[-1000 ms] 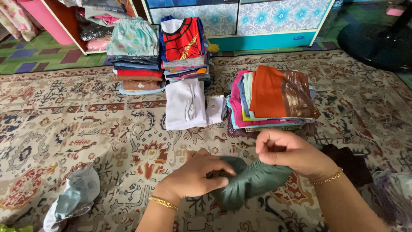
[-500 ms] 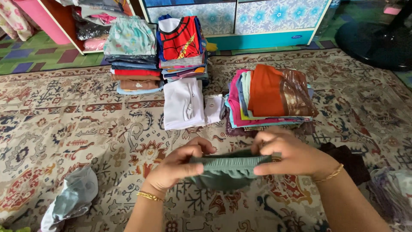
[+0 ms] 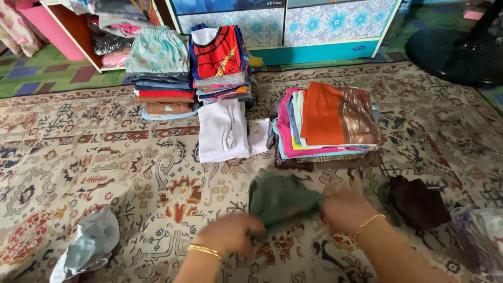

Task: Folding various items of clothing and organizing them into neat stacks on a rug.

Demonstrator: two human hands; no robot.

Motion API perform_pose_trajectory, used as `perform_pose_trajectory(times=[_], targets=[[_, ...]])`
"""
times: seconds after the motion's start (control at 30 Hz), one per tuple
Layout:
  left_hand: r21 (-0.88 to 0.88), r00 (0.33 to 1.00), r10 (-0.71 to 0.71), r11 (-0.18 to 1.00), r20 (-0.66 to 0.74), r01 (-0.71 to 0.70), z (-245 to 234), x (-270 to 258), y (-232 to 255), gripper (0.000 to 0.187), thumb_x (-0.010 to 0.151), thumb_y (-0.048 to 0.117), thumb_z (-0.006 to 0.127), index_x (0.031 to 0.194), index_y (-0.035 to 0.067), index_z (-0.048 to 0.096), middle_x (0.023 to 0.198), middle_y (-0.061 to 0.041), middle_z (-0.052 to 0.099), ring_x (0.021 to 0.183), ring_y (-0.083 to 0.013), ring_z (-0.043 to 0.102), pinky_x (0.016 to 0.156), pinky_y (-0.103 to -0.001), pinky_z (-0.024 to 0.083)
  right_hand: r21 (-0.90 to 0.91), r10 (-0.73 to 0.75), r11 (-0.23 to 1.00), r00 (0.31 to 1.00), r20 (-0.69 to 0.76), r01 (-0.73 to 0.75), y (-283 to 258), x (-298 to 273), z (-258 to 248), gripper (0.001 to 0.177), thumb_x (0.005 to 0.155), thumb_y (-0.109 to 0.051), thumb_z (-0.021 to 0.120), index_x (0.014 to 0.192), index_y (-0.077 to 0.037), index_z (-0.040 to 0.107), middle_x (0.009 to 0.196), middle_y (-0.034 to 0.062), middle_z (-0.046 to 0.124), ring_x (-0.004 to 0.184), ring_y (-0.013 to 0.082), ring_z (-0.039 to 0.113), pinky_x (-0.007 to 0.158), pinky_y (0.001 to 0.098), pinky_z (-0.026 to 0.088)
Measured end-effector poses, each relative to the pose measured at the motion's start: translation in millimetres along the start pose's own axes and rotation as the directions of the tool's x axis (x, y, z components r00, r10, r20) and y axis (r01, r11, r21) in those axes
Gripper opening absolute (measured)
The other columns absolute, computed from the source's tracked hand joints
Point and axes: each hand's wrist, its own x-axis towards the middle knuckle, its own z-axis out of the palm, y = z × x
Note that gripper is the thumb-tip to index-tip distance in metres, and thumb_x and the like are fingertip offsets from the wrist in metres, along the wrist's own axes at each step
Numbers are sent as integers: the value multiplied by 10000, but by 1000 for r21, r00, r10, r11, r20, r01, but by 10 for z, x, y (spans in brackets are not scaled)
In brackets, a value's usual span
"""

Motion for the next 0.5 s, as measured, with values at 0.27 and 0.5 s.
perform_pose_trajectory(times=[0.27, 0.5], targets=[[-50, 990, -74, 996, -116, 69, 74, 102, 6, 278, 787, 344, 766, 962, 128, 780, 971, -92, 747, 953, -309, 715, 857, -414, 563, 370, -98, 928, 989, 114, 49, 211, 238, 240, 264, 845, -366, 767, 1031, -179, 776, 935, 83, 733, 826, 216, 712, 825, 409, 593], [-9, 931, -147, 988, -334, 152, 436, 293, 134, 407, 818, 247, 827, 1111, 123, 574, 1138, -132, 560, 1087, -366, 606, 925, -500, 512, 561, 180, 681, 635, -751, 471, -159, 969, 783, 247, 907, -316, 673, 964, -84, 738, 911, 110, 711, 871, 300, 680, 779, 441, 533]])
